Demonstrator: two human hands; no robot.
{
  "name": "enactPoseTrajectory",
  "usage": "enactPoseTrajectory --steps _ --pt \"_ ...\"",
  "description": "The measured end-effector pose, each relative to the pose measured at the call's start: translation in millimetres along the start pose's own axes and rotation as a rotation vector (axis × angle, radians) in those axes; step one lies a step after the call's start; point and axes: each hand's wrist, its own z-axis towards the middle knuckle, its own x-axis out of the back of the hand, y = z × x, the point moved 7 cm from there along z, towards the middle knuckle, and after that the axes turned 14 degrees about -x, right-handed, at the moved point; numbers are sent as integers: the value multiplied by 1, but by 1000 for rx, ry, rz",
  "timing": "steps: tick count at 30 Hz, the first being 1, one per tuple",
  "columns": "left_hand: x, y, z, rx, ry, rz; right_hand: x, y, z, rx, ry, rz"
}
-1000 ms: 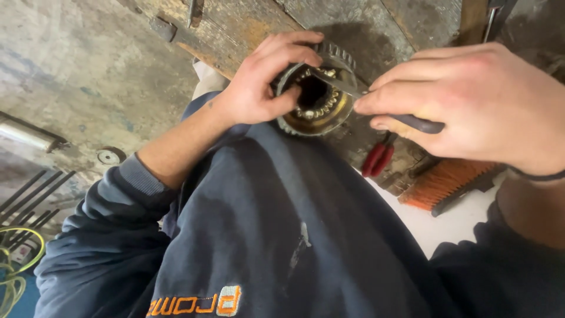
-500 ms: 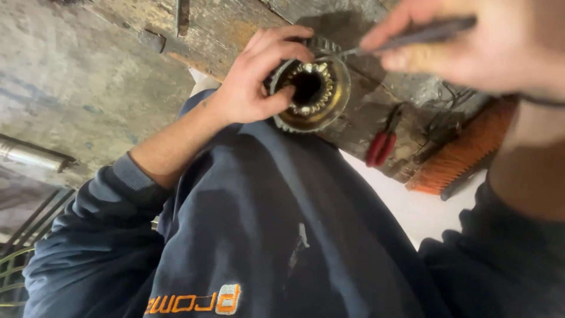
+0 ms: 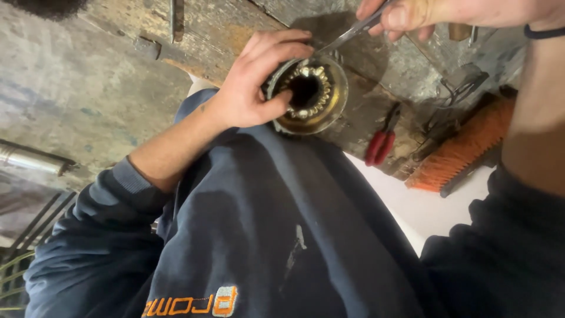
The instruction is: The person holds a small engine flywheel with a brass ring gear on their lap and uses a knife to scrape and pry around the inside of the gear. They switch to a screwdriver to continue prying at the gear teeth, then resume scraping with the knife by hand.
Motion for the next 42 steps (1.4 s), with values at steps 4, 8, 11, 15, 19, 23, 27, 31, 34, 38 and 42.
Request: enactPoseTrajectory --steps 4,8,11,15,19,23,27,31,34,38,42 --pt "1 1 -2 1 -4 5 -9 -32 -30 99 76 -13" --pt "2 1 1 -4 -10 -6 -38 -97 -94 293 393 -431" --pt "2 -2 -3 -5 9 -13 -107 -68 -108 413 530 -516" --pt "1 -3 -4 -1 20 -17 -113 -68 -119 335 612 -452" --pt "1 -4 -1 -14 -15 -13 -104 -39 -108 410 501 -471" --pt "-2 -5 0 -12 -39 -18 -69 -79 -101 182 315 -680" --pt "1 -3 0 -9 -21 -15 -54 -155 -89 167 191 -797" --pt "2 -3 1 -27 11 -21 -59 -171 -78 133 31 -884" --pt "1 -4 -2 -31 22 -20 -55 -170 -71 143 -23 -900" --pt "1 -5 -2 -39 9 -15 -52 -158 -67 24 -160 -898" --pt "1 -4 0 -40 -19 -25 -48 -151 -56 7 -156 -933"
